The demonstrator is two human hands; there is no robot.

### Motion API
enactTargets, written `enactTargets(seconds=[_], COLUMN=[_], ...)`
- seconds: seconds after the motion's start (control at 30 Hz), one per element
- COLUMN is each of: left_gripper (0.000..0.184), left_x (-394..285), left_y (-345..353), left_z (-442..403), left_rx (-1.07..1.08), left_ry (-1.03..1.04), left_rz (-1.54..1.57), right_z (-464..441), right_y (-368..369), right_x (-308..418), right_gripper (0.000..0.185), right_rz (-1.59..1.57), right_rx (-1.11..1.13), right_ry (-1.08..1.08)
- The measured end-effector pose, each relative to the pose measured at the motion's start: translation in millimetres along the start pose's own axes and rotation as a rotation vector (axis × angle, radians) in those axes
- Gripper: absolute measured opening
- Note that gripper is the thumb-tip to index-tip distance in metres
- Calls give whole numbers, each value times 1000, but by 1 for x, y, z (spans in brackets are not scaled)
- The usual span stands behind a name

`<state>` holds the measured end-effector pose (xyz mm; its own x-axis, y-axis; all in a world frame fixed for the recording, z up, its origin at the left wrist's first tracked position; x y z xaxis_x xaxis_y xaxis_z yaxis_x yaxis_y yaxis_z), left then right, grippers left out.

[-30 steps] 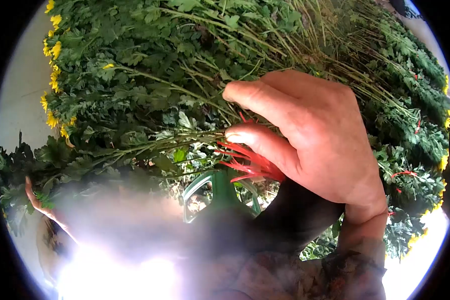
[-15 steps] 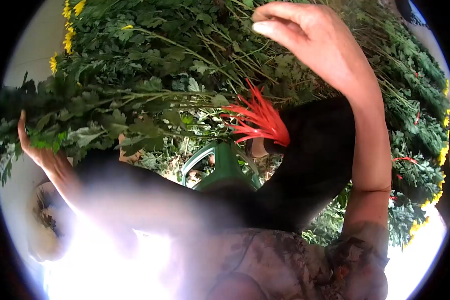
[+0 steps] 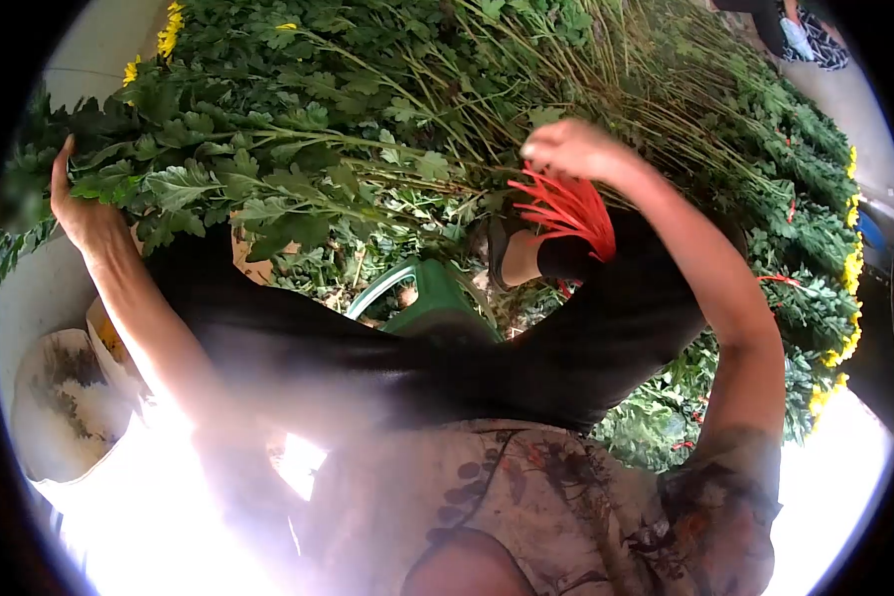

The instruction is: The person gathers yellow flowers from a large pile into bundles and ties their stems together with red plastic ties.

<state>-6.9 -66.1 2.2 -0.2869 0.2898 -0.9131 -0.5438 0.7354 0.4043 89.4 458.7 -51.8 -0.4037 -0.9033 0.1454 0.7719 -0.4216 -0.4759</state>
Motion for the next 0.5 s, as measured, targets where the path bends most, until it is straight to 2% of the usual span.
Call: enactTargets(seconds=[0.03,0.07,0.1,0.13,0.17,0.2,0.23,0.27,0.37,0.4,0.47,0.5], left_gripper=[27,28,29,29,29,30,32,32,37,37,39,39], left_x=[2,5,6,6,4,4,10,6,4,3,-1,1], left_y=[-5,-12,-14,-10,-8,-9,-17,-11,-3,2,16,13], left_z=[-5,-14,-18,-17,-14,-11,-8,-2,-4,0,10,11], left_rx=[1,31,60,60,35,5,147,145,-16,-7,-61,55], left_ry=[-3,-36,-67,-64,-55,-48,174,174,-107,-111,-82,-23], left_rz=[5,24,42,48,25,-2,-229,-230,-78,-86,-106,-136], right_z=[-7,-42,-58,-55,-108,-99,-126,-137,-156,-154,-133,-123], right_y=[25,57,85,101,146,156,189,196,202,192,140,111], right_x=[-1,-18,-22,-12,-38,-27,-40,-41,-51,-56,-58,-57], right_gripper=[38,41,41,41,45,50,52,52,54,54,56,54], right_rz=[-68,-6,-72,78,101,-120,-282,-280,-524,-535,-328,-146], right_rx=[68,100,226,121,194,344,328,329,152,158,232,179], right_ry=[-23,-204,-130,-71,-213,38,110,110,119,121,8,-16])
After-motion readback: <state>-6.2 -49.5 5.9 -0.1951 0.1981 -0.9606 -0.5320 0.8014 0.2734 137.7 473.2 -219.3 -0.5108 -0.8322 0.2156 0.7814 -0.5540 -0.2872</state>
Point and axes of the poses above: each hand's wrist, its own z-axis away from the middle knuckle, its own y-axis out of the palm, x = y × z, the point moved 2 cm from there along -z, towards the middle knuckle, and after that the axes turned 10 degrees about y, right-handed, at the moved point
